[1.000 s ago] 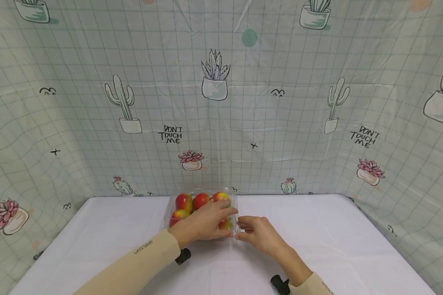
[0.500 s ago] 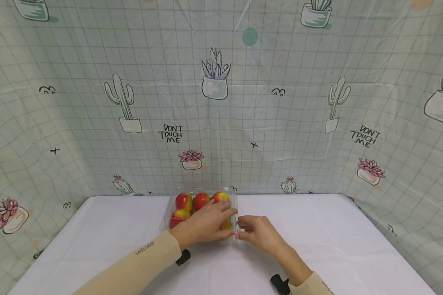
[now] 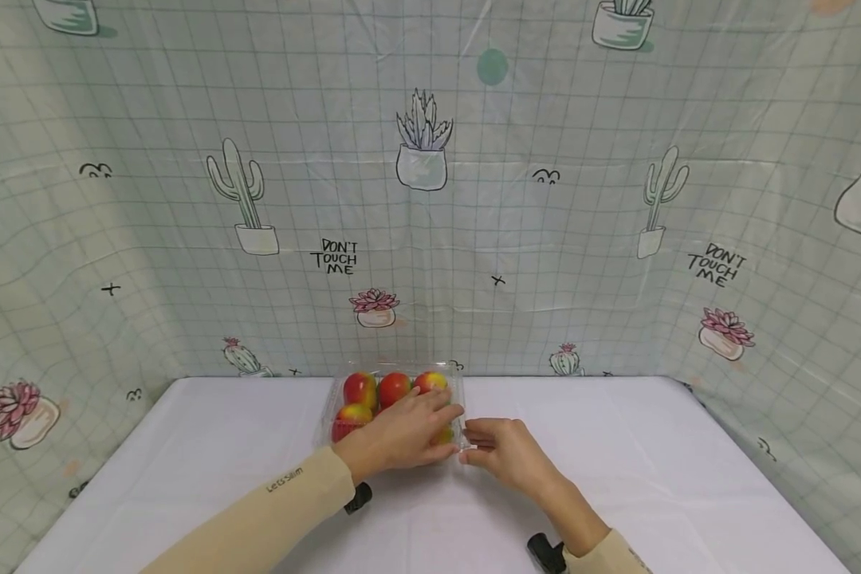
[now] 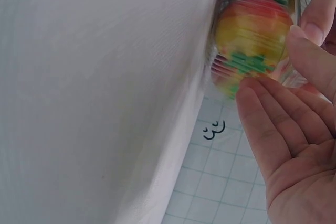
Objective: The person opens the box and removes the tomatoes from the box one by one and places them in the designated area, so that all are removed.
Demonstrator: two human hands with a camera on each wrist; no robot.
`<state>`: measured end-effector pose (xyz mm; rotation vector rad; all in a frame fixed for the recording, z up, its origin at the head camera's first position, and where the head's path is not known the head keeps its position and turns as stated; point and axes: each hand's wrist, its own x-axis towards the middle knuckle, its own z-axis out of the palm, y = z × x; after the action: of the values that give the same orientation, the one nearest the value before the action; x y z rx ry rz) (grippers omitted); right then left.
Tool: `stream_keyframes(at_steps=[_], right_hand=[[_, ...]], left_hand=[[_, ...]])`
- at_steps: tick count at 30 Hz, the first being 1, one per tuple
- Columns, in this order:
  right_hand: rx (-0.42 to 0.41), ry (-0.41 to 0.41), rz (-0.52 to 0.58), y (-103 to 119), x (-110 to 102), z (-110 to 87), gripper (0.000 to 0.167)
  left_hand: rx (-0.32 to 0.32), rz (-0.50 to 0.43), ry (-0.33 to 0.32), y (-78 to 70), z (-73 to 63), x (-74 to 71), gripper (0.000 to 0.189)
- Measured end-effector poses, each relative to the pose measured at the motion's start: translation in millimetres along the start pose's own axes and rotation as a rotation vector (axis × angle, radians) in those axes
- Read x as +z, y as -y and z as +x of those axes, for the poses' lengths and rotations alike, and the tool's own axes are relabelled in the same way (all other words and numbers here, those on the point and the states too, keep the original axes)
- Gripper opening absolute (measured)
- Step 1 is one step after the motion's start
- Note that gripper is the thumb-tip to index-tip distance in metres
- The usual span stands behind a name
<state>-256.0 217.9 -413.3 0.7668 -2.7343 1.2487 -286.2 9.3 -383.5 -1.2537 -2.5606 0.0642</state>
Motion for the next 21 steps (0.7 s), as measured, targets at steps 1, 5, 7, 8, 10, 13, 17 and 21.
stream_keyframes(at_steps=[1,5,7,8,10,13,17,21], right_hand=[[0.001,0.001,0.006,0.2,-0.1,0.2,0.051],[0.011,0.001,0.013,0.1,0.1,0.4,0.051],[0.015,0.001,0.013,-0.2,0.2,0.5,0.051],[0.016,0.000,0.013,-0.3,0.3,0.6,0.051],[0.015,-0.002,0.015,-0.3,0.0,0.9,0.051],[0.014,-0.008,0.019,-0.1,-0.4,1.2,0.050],[0.020,-0.009,0.025,-0.3,-0.3,1.3,0.051],[0.027,-0.008,0.037,-0.6,0.2,1.2,0.051]], left_hand=[[-0.003,0.002,0.002,-0.1,0.0,-0.1,0.047],[-0.007,0.024,0.006,-1.1,0.6,0.4,0.045],[-0.008,0.041,0.010,-1.8,0.6,0.8,0.044],[-0.008,0.049,0.012,-2.1,0.5,0.9,0.044],[-0.007,0.064,0.014,-2.5,0.6,1.1,0.043],[-0.005,0.073,0.013,-2.6,0.7,0.5,0.041],[-0.007,0.065,0.030,-2.8,0.9,-0.3,0.043],[-0.010,0.070,0.048,-3.0,1.3,0.2,0.046]])
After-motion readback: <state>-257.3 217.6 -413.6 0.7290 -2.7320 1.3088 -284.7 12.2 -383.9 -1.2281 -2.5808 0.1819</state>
